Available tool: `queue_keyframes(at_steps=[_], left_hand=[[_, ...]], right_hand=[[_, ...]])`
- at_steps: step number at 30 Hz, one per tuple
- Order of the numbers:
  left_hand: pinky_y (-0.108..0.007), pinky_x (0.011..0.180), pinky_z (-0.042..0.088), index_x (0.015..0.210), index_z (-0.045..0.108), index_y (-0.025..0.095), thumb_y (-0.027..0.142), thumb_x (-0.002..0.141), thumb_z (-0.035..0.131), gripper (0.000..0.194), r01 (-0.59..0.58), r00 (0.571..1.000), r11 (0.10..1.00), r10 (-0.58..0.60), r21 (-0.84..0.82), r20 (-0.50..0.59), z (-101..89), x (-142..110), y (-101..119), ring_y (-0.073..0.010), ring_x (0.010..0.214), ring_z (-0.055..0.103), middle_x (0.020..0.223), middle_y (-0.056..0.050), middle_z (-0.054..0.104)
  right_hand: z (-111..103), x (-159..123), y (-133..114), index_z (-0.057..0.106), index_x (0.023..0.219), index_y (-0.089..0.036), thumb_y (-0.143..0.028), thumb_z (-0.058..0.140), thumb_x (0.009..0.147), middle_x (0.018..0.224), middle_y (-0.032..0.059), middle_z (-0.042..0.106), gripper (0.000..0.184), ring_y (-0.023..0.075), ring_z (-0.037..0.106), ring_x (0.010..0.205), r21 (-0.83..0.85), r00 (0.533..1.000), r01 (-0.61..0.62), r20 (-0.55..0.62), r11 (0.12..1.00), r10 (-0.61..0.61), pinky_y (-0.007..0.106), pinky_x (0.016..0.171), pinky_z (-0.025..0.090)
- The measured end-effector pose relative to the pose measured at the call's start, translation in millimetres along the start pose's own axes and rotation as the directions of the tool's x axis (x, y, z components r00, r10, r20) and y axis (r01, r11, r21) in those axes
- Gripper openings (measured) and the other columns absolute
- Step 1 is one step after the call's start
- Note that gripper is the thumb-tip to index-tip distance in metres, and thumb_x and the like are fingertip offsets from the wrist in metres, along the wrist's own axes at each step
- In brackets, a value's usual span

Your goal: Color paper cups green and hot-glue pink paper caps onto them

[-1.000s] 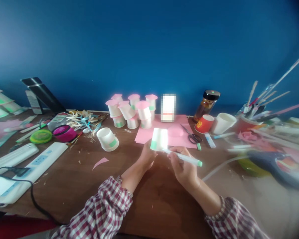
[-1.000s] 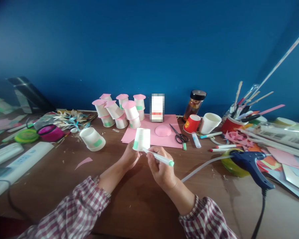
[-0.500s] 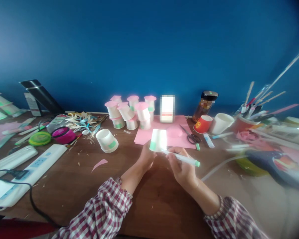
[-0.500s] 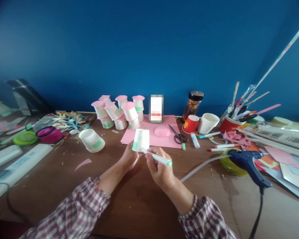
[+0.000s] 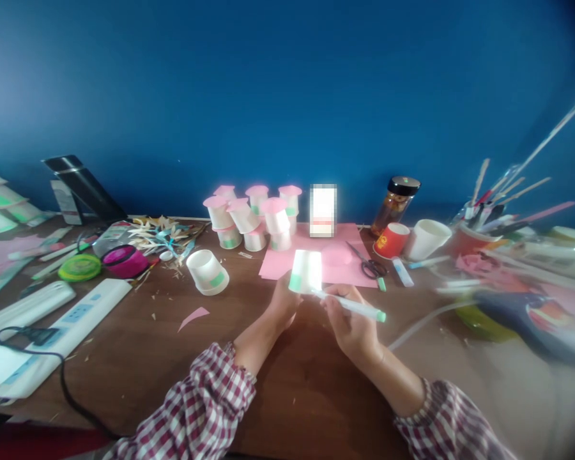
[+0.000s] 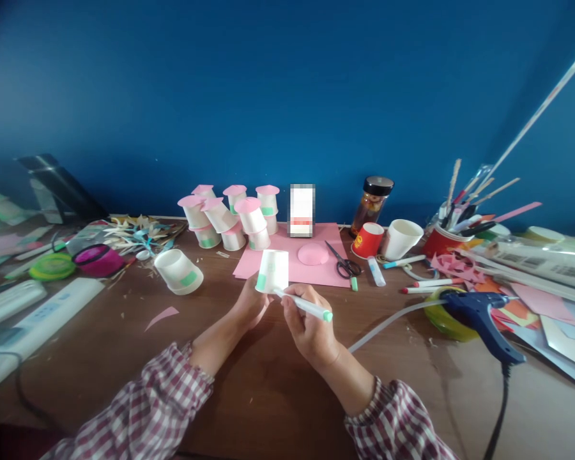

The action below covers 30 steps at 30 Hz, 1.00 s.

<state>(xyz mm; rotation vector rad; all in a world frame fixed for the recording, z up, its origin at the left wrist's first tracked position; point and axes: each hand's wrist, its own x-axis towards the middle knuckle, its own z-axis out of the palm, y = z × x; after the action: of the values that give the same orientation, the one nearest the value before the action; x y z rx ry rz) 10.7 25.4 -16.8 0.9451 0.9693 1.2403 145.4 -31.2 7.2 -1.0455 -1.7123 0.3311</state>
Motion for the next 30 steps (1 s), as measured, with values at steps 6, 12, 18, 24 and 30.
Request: queue_keyframes(at_steps=[6, 12, 18, 24, 30], left_hand=[[-0.025, 0.057, 0.040, 0.066, 0.054, 0.016, 0.019, 0.063, 0.065, 0.012, -0.003, 1.000, 1.000, 0.003, 0.007, 0.005, -0.6, 0.5, 0.4, -0.0091, 0.054, 0.048, 0.057, 0.002, 0.051], [-0.025, 0.055, 0.041, 0.067, 0.054, 0.015, 0.019, 0.065, 0.063, 0.010, -0.015, 1.000, 0.999, 0.015, 0.033, 0.021, -1.8, 0.7, -0.8, -0.0102, 0.055, 0.050, 0.057, 0.001, 0.053], [-0.025, 0.056, 0.041, 0.069, 0.055, 0.015, 0.019, 0.066, 0.061, 0.008, -0.020, 0.999, 1.000, 0.019, 0.015, 0.042, -2.2, 2.2, -3.4, -0.0102, 0.055, 0.051, 0.059, 0.000, 0.055], [-0.024, 0.056, 0.040, 0.065, 0.052, 0.016, 0.019, 0.066, 0.062, 0.010, -0.004, 0.999, 1.000, 0.004, 0.005, 0.046, 0.5, -0.9, 3.5, -0.0088, 0.053, 0.048, 0.057, 0.001, 0.052], [-0.025, 0.056, 0.040, 0.067, 0.054, 0.015, 0.020, 0.063, 0.066, 0.013, -0.005, 1.000, 0.999, 0.004, 0.034, 0.028, -0.2, 0.2, 1.6, -0.0096, 0.054, 0.049, 0.057, 0.001, 0.054]], right_hand=[[0.5, -0.6, 0.9, 0.052, 0.092, -0.020, -0.019, 0.050, 0.086, 0.071, 0.0014, 0.062, 0.006, 0.0141, 0.060, 0.060, 0.007, 1.000, -0.008, -0.001, 1.000, 0.008, 0.026, 0.056, 0.049], [0.0, -0.2, 1.3, 0.053, 0.090, -0.020, -0.018, 0.050, 0.085, 0.070, 0.0010, 0.062, 0.006, 0.0142, 0.059, 0.060, 0.012, 1.000, -0.013, -0.005, 1.000, 0.013, 0.025, 0.057, 0.048], [0.3, -0.6, 2.4, 0.053, 0.091, -0.020, -0.018, 0.050, 0.085, 0.072, 0.0015, 0.061, 0.006, 0.0149, 0.059, 0.063, 0.013, 1.000, -0.021, -0.016, 1.000, 0.022, 0.027, 0.058, 0.048], [0.4, -0.4, 2.1, 0.052, 0.091, -0.020, -0.017, 0.050, 0.085, 0.071, 0.0005, 0.061, 0.007, 0.0136, 0.059, 0.061, 0.018, 1.000, -0.016, -0.005, 1.000, 0.016, 0.025, 0.058, 0.047], [0.5, -0.3, 2.7, 0.052, 0.091, -0.020, -0.017, 0.051, 0.085, 0.072, 0.0004, 0.061, 0.007, 0.0137, 0.058, 0.062, 0.016, 1.000, 0.000, -0.012, 1.000, 0.000, 0.025, 0.058, 0.047]])
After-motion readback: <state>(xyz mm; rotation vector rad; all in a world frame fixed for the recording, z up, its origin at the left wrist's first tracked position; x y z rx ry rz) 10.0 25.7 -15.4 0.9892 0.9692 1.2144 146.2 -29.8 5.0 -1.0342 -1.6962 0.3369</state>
